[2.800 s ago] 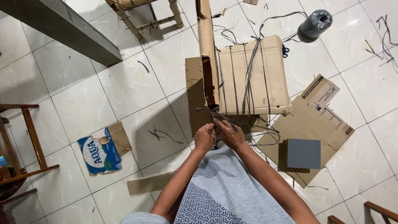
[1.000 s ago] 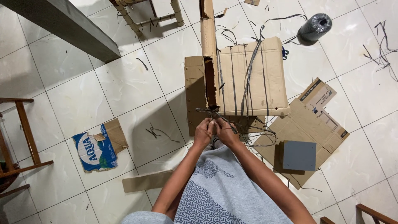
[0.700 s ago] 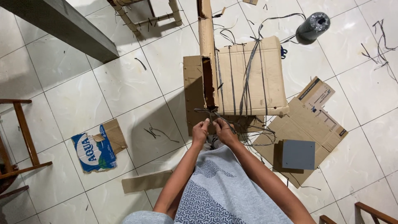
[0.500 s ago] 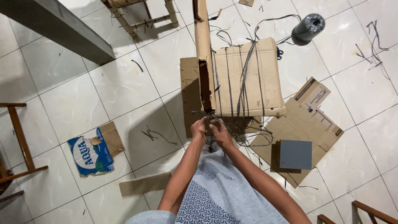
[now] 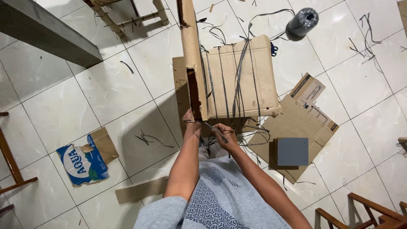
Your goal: Assembling a cardboard chair by threading and securing plastic wires through pre-cut holes
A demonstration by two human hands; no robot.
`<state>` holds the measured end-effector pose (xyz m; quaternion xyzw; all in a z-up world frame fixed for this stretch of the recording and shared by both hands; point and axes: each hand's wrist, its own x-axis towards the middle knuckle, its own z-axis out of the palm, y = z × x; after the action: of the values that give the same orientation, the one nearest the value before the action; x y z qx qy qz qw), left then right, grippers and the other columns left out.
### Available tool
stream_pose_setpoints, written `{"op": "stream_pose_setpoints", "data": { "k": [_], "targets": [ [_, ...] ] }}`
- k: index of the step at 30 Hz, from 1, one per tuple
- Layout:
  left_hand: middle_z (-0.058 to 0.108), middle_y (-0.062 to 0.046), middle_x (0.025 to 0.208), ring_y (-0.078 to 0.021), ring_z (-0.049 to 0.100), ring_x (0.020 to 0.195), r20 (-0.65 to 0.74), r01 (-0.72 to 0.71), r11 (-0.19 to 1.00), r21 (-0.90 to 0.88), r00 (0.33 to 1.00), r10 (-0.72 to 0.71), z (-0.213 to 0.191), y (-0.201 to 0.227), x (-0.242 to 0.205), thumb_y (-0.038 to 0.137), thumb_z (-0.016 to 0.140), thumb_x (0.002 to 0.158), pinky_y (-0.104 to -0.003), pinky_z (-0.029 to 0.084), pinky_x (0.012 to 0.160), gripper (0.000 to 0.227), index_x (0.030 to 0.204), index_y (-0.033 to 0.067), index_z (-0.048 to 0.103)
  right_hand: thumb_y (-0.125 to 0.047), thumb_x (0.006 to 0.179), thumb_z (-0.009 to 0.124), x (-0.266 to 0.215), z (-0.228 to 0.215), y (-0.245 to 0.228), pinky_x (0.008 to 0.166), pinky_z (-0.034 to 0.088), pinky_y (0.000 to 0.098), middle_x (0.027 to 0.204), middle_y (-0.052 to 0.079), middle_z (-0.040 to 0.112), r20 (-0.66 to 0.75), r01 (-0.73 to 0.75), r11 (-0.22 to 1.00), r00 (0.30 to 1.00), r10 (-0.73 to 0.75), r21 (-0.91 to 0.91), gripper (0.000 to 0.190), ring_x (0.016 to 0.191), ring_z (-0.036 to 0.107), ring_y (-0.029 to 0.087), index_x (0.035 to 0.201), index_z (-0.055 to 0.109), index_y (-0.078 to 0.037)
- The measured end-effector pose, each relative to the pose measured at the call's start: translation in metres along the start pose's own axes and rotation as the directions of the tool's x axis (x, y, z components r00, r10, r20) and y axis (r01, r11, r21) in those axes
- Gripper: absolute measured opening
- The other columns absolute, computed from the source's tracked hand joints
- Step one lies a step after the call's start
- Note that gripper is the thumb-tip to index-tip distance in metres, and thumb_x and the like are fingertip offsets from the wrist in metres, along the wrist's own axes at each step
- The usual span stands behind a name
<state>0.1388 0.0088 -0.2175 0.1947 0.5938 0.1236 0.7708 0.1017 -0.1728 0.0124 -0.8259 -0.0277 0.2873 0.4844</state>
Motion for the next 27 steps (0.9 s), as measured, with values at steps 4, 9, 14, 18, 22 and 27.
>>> {"op": "stream_pose_setpoints", "data": {
  "k": [4, 9, 14, 18, 22, 27],
  "targets": [
    [0.072, -0.019, 0.095, -0.0293, 0.07, 0.085, 0.297, 0.145, 0.982, 0.121, 0.939, -0.175, -0.002, 0.008, 0.041, 0.018, 0.06, 0.098, -0.044, 0.057, 0.088, 0.027, 0.104, -0.004, 0.075, -0.019, 0.094, 0.063, -0.004, -0.009, -0.009, 0.082, 0.059, 0.0489, 0.093, 0.017, 0.078, 0.048, 0.124, 0.974, 0.992, -0.117, -0.189, 0.021, 0.093, 0.075, 0.038, 0.111, 0.074, -0.015],
    [0.071, -0.004, 0.07, -0.0242, 0.069, 0.064, 0.051, -0.074, 0.116, 0.99, 0.981, 0.185, 0.034, 0.017, 0.039, 0.055, 0.069, 0.082, -0.036, 0.049, 0.063, 0.03, 0.089, 0.0295, 0.083, -0.027, 0.094, 0.056, 0.002, -0.018, -0.009, 0.08, 0.06, 0.0536, 0.097, 0.021, 0.077, 0.134, 0.276, 0.933, 0.959, -0.25, -0.231, 0.033, 0.091, 0.073, 0.045, 0.122, 0.068, -0.015],
    [0.07, -0.005, 0.084, -0.0201, 0.065, 0.076, -0.179, 0.387, 0.479, 0.788, 0.888, -0.423, 0.016, 0.043, 0.049, 0.023, 0.033, 0.101, -0.029, 0.052, 0.077, 0.032, 0.102, 0.0057, 0.06, -0.015, 0.091, 0.057, -0.005, -0.024, -0.03, 0.076, 0.058, 0.0592, 0.088, 0.023, 0.075, 0.15, 0.134, 0.953, 0.984, -0.096, -0.271, 0.026, 0.086, 0.072, 0.05, 0.114, 0.069, -0.017],
    [0.071, -0.004, 0.077, -0.0251, 0.067, 0.071, -0.184, 0.291, 0.467, 0.835, 0.948, -0.261, 0.008, 0.034, 0.048, 0.025, 0.039, 0.098, -0.035, 0.049, 0.072, 0.032, 0.09, 0.0107, 0.066, -0.013, 0.092, 0.057, -0.01, -0.03, -0.046, 0.071, 0.057, 0.0579, 0.084, 0.024, 0.074, 0.175, 0.158, 0.947, 0.978, -0.112, -0.278, 0.022, 0.082, 0.071, 0.05, 0.111, 0.067, -0.016],
    [0.072, -0.008, 0.065, -0.0347, 0.066, 0.061, -0.27, 0.202, 0.622, 0.757, 0.963, 0.016, 0.018, 0.03, 0.038, 0.026, 0.045, 0.091, -0.049, 0.044, 0.064, 0.03, 0.079, 0.0101, 0.067, -0.01, 0.092, 0.056, -0.008, -0.038, -0.033, 0.069, 0.053, 0.0637, 0.088, 0.026, 0.074, 0.231, 0.189, 0.938, 0.965, -0.122, -0.292, 0.025, 0.084, 0.068, 0.055, 0.115, 0.064, -0.016],
    [0.071, -0.028, 0.072, -0.04, 0.074, 0.059, -0.484, -0.111, 0.993, -0.051, 0.872, 0.072, 0.022, 0.024, -0.007, 0.015, 0.083, 0.075, -0.056, 0.058, 0.049, 0.044, 0.096, -0.0115, 0.055, -0.004, 0.092, 0.053, -0.005, -0.043, -0.026, 0.065, 0.052, 0.0602, 0.091, 0.028, 0.074, 0.243, 0.182, 0.938, 0.964, -0.11, -0.295, 0.031, 0.086, 0.069, 0.055, 0.119, 0.061, -0.014]
  ]
}}
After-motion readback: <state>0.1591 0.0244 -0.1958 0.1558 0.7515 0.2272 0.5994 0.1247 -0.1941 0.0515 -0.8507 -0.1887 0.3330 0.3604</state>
